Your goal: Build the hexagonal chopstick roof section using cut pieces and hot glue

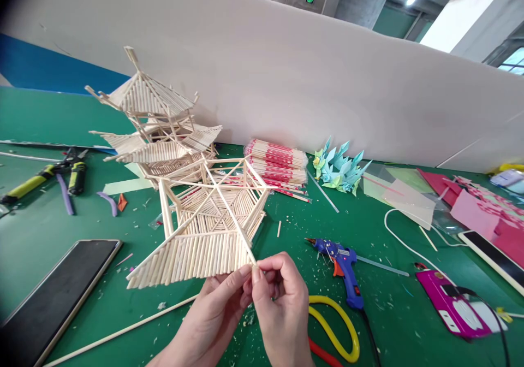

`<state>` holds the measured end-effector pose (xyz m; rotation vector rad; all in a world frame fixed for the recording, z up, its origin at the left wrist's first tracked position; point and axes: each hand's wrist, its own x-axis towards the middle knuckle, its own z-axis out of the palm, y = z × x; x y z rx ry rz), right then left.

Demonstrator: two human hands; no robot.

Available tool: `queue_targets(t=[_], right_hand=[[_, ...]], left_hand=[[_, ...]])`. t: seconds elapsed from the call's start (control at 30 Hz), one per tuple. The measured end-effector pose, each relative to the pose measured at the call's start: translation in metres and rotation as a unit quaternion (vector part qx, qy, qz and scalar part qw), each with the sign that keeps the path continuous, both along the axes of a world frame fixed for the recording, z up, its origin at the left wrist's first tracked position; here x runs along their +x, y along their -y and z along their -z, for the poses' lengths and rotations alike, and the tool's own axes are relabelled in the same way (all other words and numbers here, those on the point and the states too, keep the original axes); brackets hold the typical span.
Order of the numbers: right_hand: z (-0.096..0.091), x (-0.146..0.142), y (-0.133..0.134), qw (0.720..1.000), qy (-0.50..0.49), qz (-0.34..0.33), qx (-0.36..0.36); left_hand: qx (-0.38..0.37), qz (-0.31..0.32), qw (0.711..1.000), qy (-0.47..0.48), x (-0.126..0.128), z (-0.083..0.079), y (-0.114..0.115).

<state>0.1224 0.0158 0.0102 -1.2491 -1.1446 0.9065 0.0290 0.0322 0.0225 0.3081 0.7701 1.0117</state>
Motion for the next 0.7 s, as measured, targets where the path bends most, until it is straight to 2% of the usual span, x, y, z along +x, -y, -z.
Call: queue_targets(t=[0.13,0.3,0.5,0.7], right_hand=[[0.000,0.003,0.001,1.000,-0.012,-0.026,-0.005],[0.002,0.011,0.006,0.998,0.059,0.028,0.014],[-0.003,0.007,0.008,0.998,0.059,0.007,0.005],[-0.014,0.002,0.006,0.998,0.060,0.011,0.003]], left_hand=[[-0.005,-0.005,1.000,0.013,-0.001,0.002,0.001],[-0.021,-0.018,0.999,0.028,-0.006,0.006,0.002],[-0.026,-0.016,1.000,-0.001,-0.010,0.005,0.009],[0.030,0.010,0.999,-0.020,-0.008,0.007,0.012]])
